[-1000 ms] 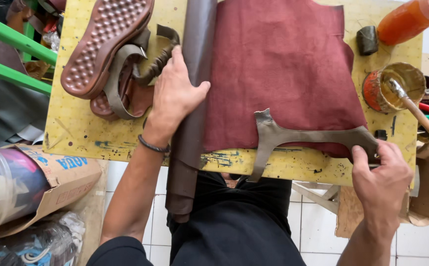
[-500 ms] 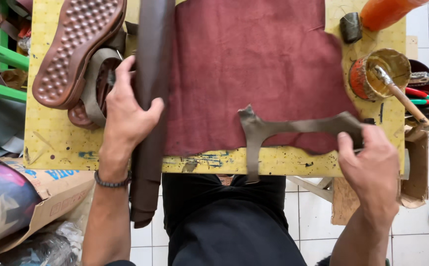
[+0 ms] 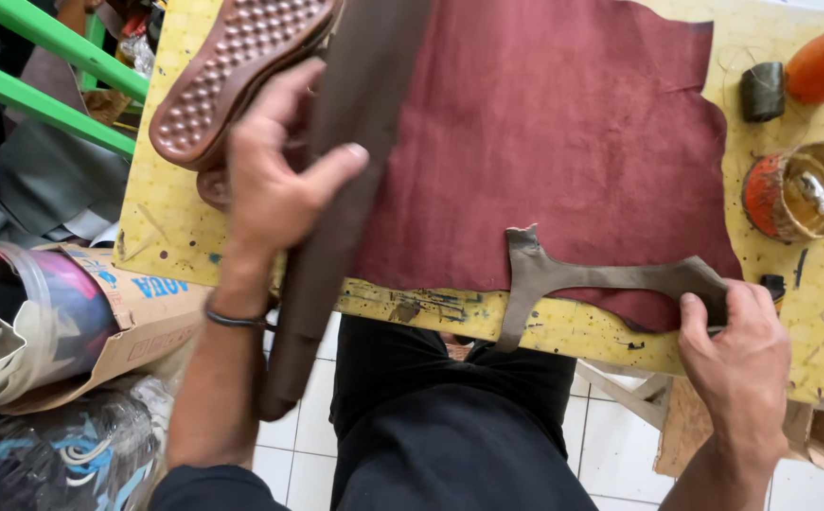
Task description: The person positions a sandal strap on a workbench, then uses a utility knife to trim excess material from the strap ends and around the metal buckle. The person repeatedly adjusts the strap and cuts small sections to refine the fit.
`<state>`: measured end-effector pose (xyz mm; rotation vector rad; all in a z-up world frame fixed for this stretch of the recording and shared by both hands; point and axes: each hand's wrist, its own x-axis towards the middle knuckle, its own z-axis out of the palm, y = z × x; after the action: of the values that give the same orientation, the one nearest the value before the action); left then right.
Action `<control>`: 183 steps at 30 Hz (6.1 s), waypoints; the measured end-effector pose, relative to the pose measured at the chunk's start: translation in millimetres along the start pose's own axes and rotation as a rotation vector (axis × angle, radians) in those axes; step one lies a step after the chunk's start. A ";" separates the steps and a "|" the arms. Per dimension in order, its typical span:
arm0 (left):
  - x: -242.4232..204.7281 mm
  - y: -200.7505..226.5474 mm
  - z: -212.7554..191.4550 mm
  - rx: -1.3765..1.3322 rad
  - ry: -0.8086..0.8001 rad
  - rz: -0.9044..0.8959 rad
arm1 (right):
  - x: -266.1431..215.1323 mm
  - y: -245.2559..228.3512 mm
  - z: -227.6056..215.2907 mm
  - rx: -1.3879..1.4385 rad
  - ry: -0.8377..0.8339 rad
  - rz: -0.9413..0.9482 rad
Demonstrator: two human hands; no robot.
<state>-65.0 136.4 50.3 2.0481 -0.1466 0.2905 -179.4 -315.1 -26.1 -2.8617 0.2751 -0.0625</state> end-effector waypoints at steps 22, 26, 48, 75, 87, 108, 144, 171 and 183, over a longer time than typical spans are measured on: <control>-23.8 -31.3 -21.6 0.752 -0.038 0.048 | -3.0 -0.6 -7.8 0.106 0.038 -0.007; -28.1 -24.8 -7.7 0.918 -0.133 0.139 | 1.6 -26.1 -38.1 0.285 -0.114 0.186; -40.2 -16.8 64.5 0.753 -0.375 0.618 | 26.1 -37.3 -19.5 0.787 -0.083 0.404; -7.2 -29.0 165.4 0.373 -0.456 0.061 | 36.4 -16.6 16.7 0.577 0.109 0.210; -54.3 -2.9 136.4 0.713 -0.634 0.544 | 32.9 -9.4 17.3 0.484 0.134 0.130; -12.8 -32.1 163.5 0.577 -0.408 0.439 | 71.3 -11.8 3.4 0.479 0.000 0.021; -17.8 -10.3 180.9 0.250 -0.284 0.100 | 44.7 -6.4 -14.7 0.719 -0.007 0.075; 4.0 -22.7 178.2 0.044 -0.203 0.174 | -10.6 -16.3 31.1 0.323 0.330 -0.142; -0.3 -11.6 174.7 -0.054 -0.330 0.010 | -19.7 -24.5 28.0 0.379 0.307 -0.068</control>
<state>-37.6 -11.9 -38.7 2.0290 -0.3631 -0.0471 -192.4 -280.9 -47.0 -2.4748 0.1984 -0.5124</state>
